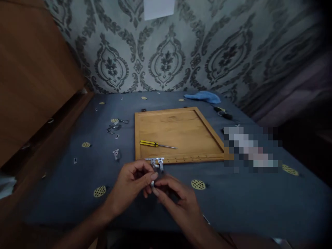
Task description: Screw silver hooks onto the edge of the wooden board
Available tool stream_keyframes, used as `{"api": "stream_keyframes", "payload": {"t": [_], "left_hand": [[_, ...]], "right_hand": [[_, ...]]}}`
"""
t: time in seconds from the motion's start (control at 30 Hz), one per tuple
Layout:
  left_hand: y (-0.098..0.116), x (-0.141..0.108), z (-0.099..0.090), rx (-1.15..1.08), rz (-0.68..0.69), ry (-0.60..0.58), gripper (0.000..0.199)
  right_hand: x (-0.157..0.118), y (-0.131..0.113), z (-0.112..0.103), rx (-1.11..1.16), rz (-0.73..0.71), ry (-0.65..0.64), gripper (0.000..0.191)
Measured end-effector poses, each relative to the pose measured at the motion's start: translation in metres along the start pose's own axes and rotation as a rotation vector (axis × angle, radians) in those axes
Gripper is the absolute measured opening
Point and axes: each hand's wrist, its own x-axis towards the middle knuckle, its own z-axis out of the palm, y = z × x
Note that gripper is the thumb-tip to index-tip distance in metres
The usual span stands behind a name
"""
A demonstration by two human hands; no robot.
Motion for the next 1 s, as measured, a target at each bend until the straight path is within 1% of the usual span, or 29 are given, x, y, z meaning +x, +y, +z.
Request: {"api": "stream_keyframes", "payload": {"t": [0.1,0.2,0.27,0.33,0.37,0.4,0.47,0.57,0.63,0.8,1.0], "left_hand": [[-0.004,0.007,0.017,0.048,-0.013,-0.073,0.035],[-0.002,0.014,0.025,0.187,0.035,-0.122,0.027],[0.002,0.02,0.024,0.389,0.171,-0.087,0.022],[0.005,0.027,0.018,0.655,0.359,0.01,0.02],[0.006,0.032,0.014,0.784,0.429,0.05,0.019],[0.007,0.035,0.01,0.894,0.462,0.062,0.018],[0.006,0.042,0.004,1.036,0.452,0.011,0.015],[0.002,0.047,0.002,1.114,0.407,-0.097,0.03],[0.0,0.048,0.004,1.135,0.385,-0.133,0.038],[0.0,0.052,0.008,1.166,0.344,-0.182,0.044],[0.001,0.057,0.009,1.166,0.313,-0.201,0.045]], "right_hand": [[-0.014,0.01,-0.013,-0.055,-0.035,0.043,0.02],[-0.02,0.018,-0.024,-0.093,-0.065,0.069,0.018],[-0.018,0.021,-0.032,-0.096,-0.031,0.121,0.018],[-0.011,0.024,-0.04,-0.072,0.092,0.174,0.023],[-0.007,0.026,-0.045,-0.041,0.161,0.175,0.026],[-0.002,0.028,-0.049,-0.009,0.22,0.167,0.028],[0.006,0.034,-0.056,0.02,0.28,0.124,0.031],[0.013,0.043,-0.06,0.017,0.279,0.057,0.031],[0.014,0.047,-0.059,-0.006,0.266,0.029,0.031],[0.016,0.048,-0.058,-0.031,0.263,-0.036,0.028],[0.017,0.049,-0.06,-0.01,0.297,-0.057,0.027]]}}
